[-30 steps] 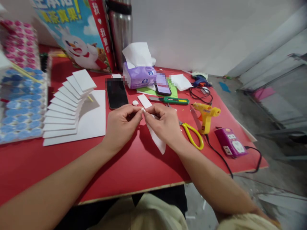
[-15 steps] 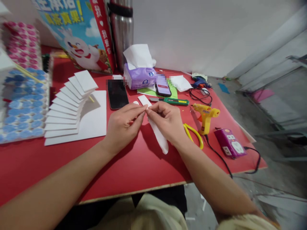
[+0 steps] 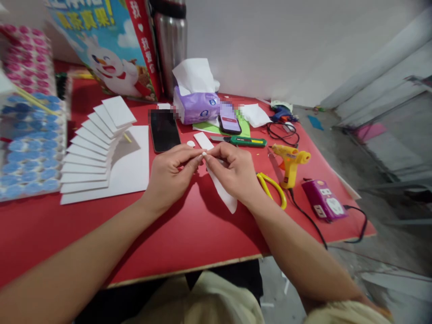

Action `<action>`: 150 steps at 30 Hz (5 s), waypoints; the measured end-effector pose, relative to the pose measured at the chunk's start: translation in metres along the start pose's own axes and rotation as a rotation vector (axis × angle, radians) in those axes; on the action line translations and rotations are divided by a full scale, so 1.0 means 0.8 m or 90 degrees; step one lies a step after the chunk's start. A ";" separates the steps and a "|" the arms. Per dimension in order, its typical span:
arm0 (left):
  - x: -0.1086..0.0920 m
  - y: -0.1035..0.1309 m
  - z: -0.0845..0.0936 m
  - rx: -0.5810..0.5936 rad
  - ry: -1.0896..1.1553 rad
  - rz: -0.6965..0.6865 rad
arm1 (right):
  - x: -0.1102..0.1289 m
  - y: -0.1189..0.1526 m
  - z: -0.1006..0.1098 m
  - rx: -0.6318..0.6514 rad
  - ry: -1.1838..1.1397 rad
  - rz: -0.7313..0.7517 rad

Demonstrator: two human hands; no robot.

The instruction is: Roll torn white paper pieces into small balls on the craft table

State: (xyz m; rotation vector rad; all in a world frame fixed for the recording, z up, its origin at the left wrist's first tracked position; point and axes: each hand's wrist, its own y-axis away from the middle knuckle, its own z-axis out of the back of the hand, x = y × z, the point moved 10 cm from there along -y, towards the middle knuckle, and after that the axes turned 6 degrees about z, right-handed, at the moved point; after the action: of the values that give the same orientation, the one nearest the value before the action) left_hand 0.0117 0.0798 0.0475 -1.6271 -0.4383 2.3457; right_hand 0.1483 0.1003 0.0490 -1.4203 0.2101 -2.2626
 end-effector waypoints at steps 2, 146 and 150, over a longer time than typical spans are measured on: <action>0.003 -0.002 0.001 -0.001 -0.002 0.016 | -0.014 -0.001 -0.002 0.021 -0.104 -0.075; 0.035 -0.013 0.005 0.052 0.155 0.120 | -0.029 0.031 -0.060 0.349 -0.679 -0.494; 0.033 -0.014 0.006 0.048 0.161 0.115 | -0.027 0.030 -0.064 0.330 -0.742 -0.481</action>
State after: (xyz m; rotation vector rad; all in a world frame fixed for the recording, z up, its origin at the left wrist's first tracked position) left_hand -0.0016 0.0999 0.0305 -1.9668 -0.1543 2.2032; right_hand 0.1181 0.0832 -0.0001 -2.4050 -1.3326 -1.3079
